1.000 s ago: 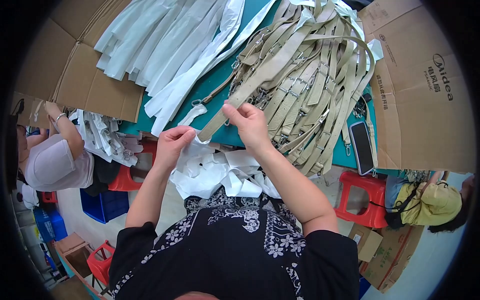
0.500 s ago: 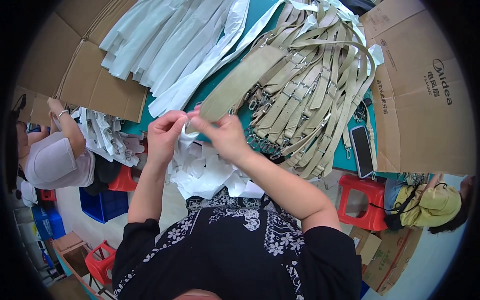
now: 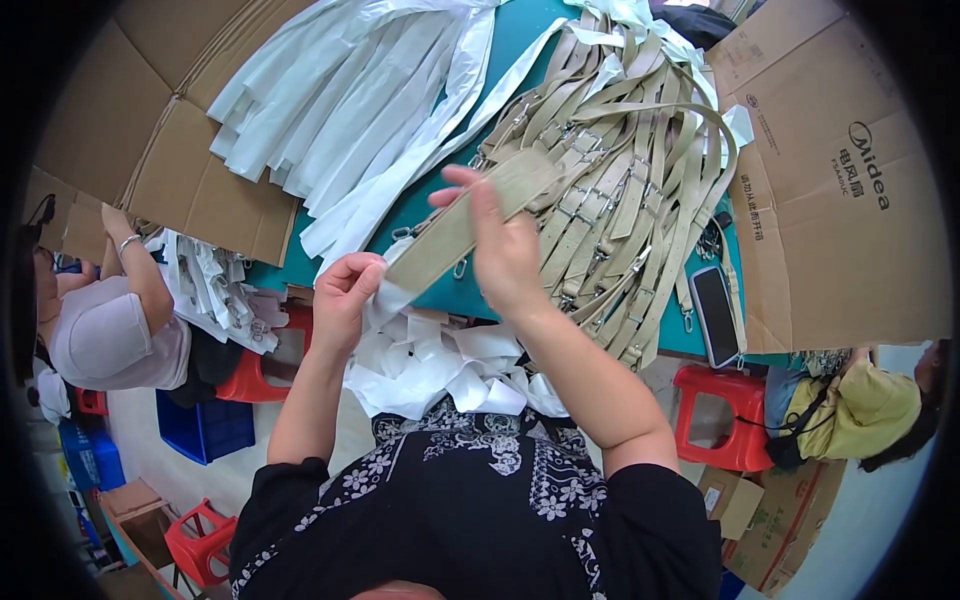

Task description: Organizing and assembling belts or clothing straps with buckles at a production workbench.

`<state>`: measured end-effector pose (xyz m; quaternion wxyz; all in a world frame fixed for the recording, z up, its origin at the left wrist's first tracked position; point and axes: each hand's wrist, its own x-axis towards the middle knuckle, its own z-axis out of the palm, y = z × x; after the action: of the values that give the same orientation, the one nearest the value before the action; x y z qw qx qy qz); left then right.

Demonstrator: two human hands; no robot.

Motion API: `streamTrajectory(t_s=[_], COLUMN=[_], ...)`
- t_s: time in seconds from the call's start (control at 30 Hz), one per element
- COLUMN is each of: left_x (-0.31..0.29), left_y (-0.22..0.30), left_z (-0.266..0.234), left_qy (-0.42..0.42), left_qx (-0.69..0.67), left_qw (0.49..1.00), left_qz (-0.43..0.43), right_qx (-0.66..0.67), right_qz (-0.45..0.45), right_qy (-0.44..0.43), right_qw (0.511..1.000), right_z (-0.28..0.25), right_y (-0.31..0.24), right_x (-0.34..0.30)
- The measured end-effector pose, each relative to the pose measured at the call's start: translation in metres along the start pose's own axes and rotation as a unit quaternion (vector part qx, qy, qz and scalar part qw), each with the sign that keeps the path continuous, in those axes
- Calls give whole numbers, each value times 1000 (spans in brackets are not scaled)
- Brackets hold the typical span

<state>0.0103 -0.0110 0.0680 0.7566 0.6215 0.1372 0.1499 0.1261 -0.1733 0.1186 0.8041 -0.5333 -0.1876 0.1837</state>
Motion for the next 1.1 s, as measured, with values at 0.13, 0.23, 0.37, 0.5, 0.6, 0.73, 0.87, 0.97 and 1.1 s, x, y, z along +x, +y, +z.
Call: streamTrajectory(t_s=[0.13, 0.23, 0.37, 0.5, 0.6, 0.73, 0.87, 0.97, 1.1], left_x=[2, 8, 13, 7, 1, -1, 0, 3, -4], left_y=[6, 11, 10, -8, -11, -9, 8, 7, -7], left_z=[2, 9, 15, -1, -2, 6, 20, 18, 3], left_qy=[-42, -58, -79, -51, -39, -32, -7, -4, -32], left_qx=[11, 3, 2, 30, 19, 28, 13, 11, 87], left_qw=[999, 998, 997, 998, 999, 999, 999, 998, 995], left_qz=[-4, 12, 17, 1, -1, 0, 52, 59, 40], right_qx=[-74, -114, -187, 114, 288, 177, -22, -24, 166], right_qz=[-71, -110, -67, 85, 132, 28, -52, 24, 81], right_qy=[-14, -50, -127, -20, 43, 98, 15, -27, -46], right_qw=[995, 986, 972, 990, 947, 979, 998, 999, 982], right_z=[7, 10, 12, 1, -23, -16, 5, 2, -7], right_y=[-19, 6, 43, 35, 5, -14, 18, 46, 4], right_x=[-4, -13, -38, -19, 10, 16, -12, -30, -24])
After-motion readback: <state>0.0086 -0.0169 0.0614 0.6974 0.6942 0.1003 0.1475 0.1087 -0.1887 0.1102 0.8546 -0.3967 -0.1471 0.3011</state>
